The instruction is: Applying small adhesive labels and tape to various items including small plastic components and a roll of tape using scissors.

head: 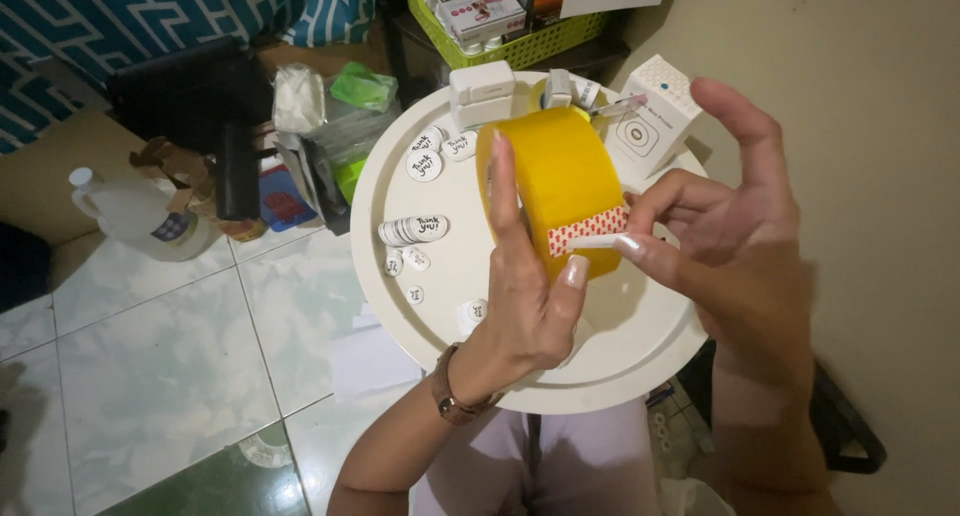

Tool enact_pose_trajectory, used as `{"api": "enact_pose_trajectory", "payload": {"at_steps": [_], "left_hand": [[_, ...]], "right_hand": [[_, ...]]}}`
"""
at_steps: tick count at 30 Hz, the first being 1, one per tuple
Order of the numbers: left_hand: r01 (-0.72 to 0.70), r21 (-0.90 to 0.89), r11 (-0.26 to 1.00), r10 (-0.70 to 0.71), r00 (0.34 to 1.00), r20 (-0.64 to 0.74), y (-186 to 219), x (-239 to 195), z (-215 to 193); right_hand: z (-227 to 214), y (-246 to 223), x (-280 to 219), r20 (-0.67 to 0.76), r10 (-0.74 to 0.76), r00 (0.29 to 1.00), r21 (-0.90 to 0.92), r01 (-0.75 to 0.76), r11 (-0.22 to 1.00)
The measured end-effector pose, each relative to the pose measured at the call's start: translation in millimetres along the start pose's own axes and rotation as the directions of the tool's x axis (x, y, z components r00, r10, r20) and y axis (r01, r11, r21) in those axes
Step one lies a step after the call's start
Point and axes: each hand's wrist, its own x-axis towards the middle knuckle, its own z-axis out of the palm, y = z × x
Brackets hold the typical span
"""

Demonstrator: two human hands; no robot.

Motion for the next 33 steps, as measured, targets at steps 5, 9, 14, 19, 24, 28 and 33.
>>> {"api": "enact_pose_trajectory", "payload": {"at_steps": [5, 9, 14, 19, 24, 28, 33], "left_hand": [[-0.005, 0.027, 1.000, 0.005, 1.000, -0.005, -3.0, -3.1, -2.2], [-0.035, 0.090, 0.995, 0.037, 0.999, -0.027, -13.4, -8.6, -2.2], [-0.051, 0.047, 0.998, 0.052, 0.998, -0.029, -17.1, -10.9, -3.2], [-0.015, 0.030, 0.999, 0.016, 1.000, -0.022, -9.8, -9.1, -4.7], [-0.021, 0.177, 0.984, 0.034, 0.997, -0.072, -13.0, -12.3, -4.2], [0.036, 0.220, 0.975, -0.020, 0.997, -0.076, -10.4, -13.2, -5.3], [0.026, 0.257, 0.966, -0.006, 0.997, -0.078, -12.5, -14.4, -6.1]], "right_hand": [[2.2, 4.4, 1.9, 0.030, -0.005, 1.000, 0.045, 0.003, 0.999], [0.3, 10.5, 3.9, 0.045, 0.006, 0.999, 0.058, -0.009, 0.998], [4.9, 6.0, 2.9, 0.035, 0.007, 0.999, 0.017, -0.007, 1.000], [6.3, 4.4, 2.8, 0.022, 0.021, 1.000, -0.009, -0.021, 1.000], [11.3, -1.9, 1.1, 0.015, 0.000, 1.000, -0.037, 0.001, 0.999], [13.8, -3.7, 0.0, -0.015, -0.013, 1.000, -0.089, 0.012, 0.996], [11.4, 0.0, -0.6, -0.025, -0.106, 0.994, -0.247, 0.097, 0.964]]}}
